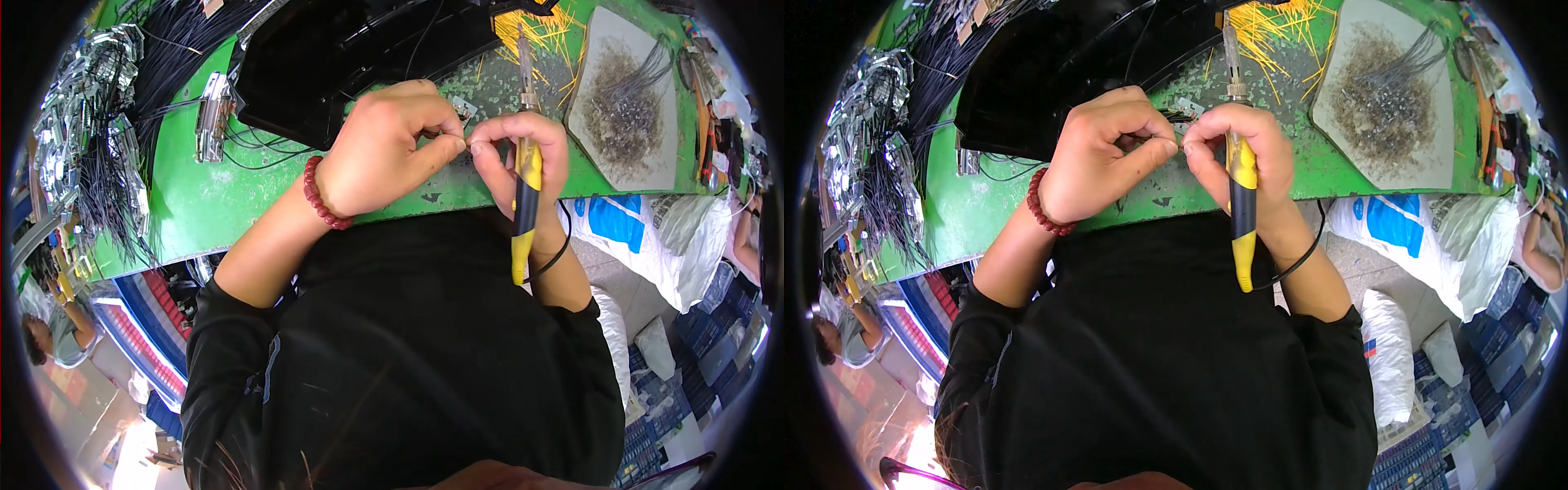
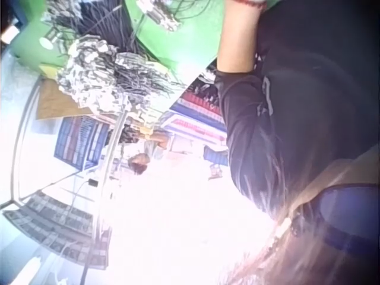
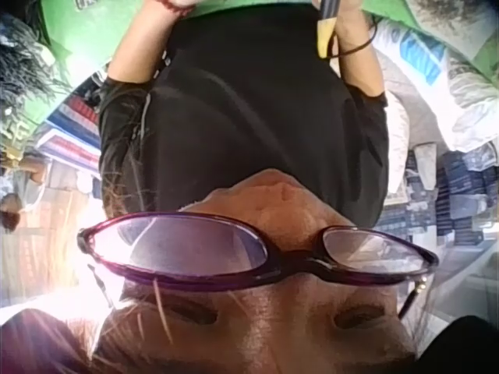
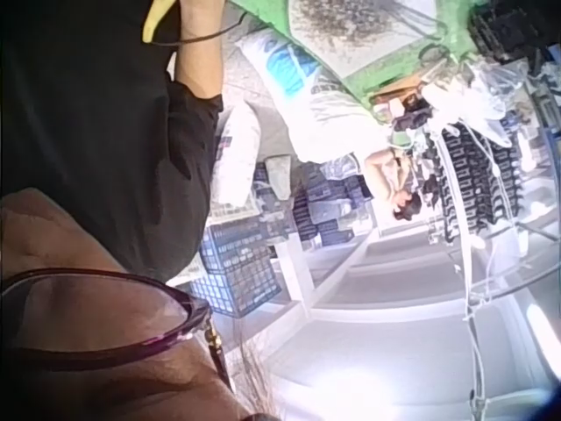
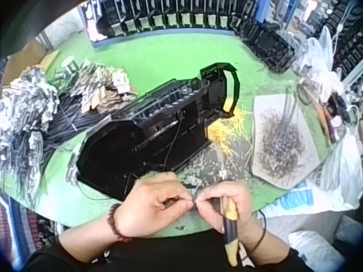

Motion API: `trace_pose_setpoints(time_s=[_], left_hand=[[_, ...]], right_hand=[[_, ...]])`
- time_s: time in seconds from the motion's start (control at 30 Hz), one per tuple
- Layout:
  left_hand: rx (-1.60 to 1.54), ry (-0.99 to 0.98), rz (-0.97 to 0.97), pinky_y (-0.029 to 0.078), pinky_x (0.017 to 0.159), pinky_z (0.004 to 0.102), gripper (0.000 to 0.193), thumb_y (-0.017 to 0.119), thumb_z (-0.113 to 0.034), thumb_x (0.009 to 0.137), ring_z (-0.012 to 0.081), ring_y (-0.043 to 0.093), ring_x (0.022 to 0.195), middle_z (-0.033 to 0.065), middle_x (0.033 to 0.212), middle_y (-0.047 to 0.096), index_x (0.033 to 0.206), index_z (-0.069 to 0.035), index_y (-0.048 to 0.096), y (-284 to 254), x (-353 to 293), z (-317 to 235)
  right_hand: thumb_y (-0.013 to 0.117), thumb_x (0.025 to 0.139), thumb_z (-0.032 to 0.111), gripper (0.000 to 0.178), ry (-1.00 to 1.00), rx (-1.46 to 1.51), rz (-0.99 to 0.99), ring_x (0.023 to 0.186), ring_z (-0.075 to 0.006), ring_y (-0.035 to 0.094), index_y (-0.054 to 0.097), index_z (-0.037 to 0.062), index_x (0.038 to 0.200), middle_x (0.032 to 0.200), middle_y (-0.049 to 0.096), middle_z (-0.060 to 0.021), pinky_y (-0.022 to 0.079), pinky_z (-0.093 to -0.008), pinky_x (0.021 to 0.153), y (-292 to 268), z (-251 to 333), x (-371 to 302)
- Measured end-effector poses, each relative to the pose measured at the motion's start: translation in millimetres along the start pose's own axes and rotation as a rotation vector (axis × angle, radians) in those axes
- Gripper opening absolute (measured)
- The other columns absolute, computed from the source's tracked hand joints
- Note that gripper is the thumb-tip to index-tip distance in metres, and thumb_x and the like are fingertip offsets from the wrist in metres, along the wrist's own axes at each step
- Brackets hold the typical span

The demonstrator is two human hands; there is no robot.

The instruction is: The person solders wires and electronic components onto small circuit boards using a soldering iron and solder wire, then trims the wires with wire cutters.

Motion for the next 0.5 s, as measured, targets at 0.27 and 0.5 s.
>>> trace_pose_setpoints(time_s=[0.27,0.5], left_hand=[[0.288,0.083,-0.103,0.049,0.062,0.0324,0.007,0.066,0.000,0.074,0.0266,0.059,0.071,0.0099,0.085,0.059,0.078,-0.001,0.060,8,3,0],[0.445,0.055,-0.059,0.049,0.062,0.0361,0.006,0.065,0.000,0.074,0.0309,0.060,0.072,0.0113,0.084,0.060,0.076,0.000,0.060,15,8,2]], right_hand=[[0.051,0.097,0.027,0.041,0.279,-0.081,-0.104,0.066,-0.0156,0.060,0.041,-0.0020,0.124,0.079,0.067,-0.0157,0.050,-0.0275,0.064,-31,0,-13],[0.059,0.088,0.044,0.058,0.257,0.061,-0.286,0.060,-0.0075,0.049,0.060,-0.0085,0.113,0.075,0.060,-0.0063,0.035,-0.0210,0.054,-68,-8,-33]])
Point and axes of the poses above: each hand's wrist, its own x-axis towards the middle knuckle, its own y-axis out of the palm, z = x × y, the point moved 8 cm from there along x, towards the middle knuckle
